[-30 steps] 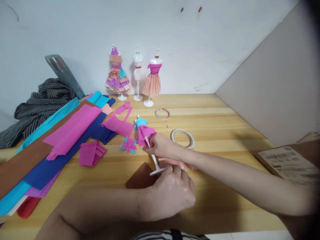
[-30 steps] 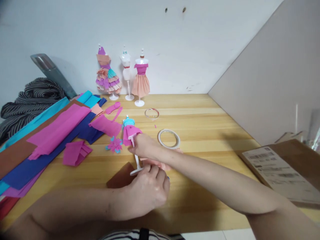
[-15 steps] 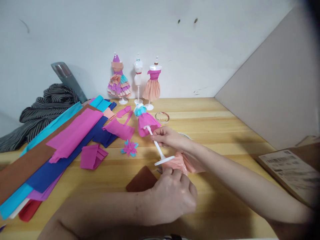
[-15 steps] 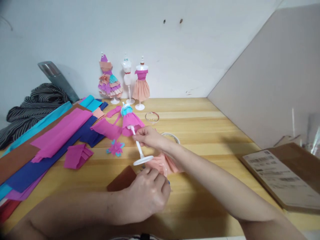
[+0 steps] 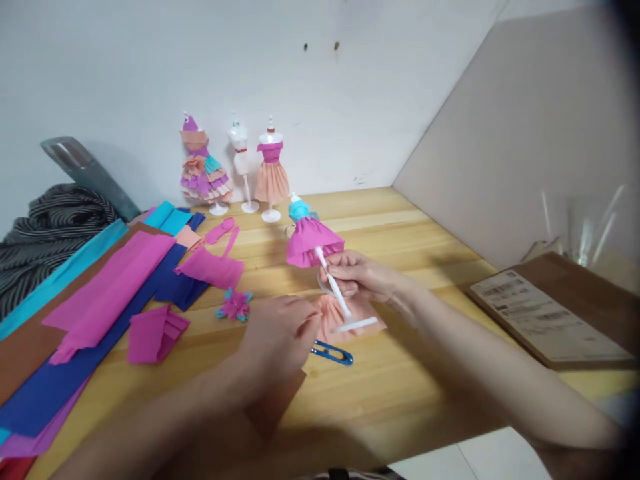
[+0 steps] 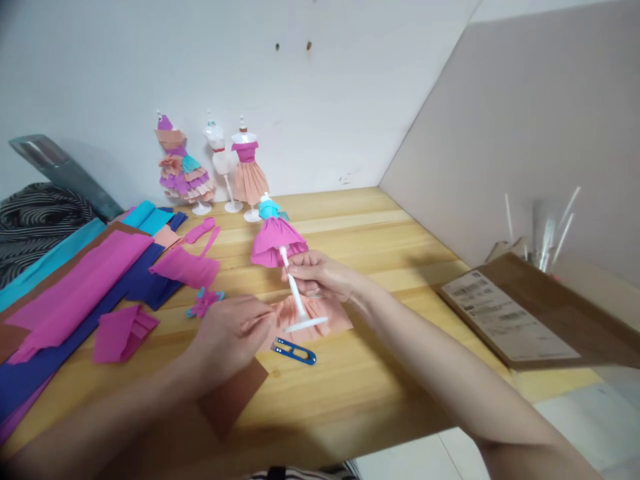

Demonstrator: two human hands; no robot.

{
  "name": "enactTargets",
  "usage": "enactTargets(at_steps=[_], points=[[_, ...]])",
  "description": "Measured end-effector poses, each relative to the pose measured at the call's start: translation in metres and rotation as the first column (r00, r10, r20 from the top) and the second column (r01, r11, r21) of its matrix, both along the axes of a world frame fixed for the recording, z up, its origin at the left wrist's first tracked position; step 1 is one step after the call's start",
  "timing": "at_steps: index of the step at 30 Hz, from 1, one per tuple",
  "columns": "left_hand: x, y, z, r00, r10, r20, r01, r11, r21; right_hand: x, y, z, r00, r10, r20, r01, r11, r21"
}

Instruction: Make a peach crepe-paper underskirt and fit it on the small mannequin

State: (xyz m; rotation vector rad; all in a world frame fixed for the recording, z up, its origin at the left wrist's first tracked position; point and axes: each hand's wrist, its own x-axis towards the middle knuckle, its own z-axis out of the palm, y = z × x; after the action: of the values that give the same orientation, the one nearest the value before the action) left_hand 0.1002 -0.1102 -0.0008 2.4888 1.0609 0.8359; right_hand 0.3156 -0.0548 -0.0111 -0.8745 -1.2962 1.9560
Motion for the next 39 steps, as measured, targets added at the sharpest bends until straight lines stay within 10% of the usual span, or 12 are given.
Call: enactTargets(at_steps=[7,26,39], points=[[-0.022,0.016,-0.004,0.969,0.206,0.134,-0.183,0.969,-0.165,-0.019,-0.002,0.000,0.990,0.057,-0.132,-0.067,0.995,-0.072],[-0.041,0.012,-0.016,0.962,0.245,0.121,-0.215,0.952,-0.219,-0.065,-0.020,-0.023,0.989,0.068,-0.131,-0.114,0.914,-0.389],[-0.041,0.010,-0.034,0.877,0.357,-0.321,-0.315,0.933,0.174,-0.074,-0.034,-0.019,0.995,0.016,0.098,0.008,0.970,-0.242]])
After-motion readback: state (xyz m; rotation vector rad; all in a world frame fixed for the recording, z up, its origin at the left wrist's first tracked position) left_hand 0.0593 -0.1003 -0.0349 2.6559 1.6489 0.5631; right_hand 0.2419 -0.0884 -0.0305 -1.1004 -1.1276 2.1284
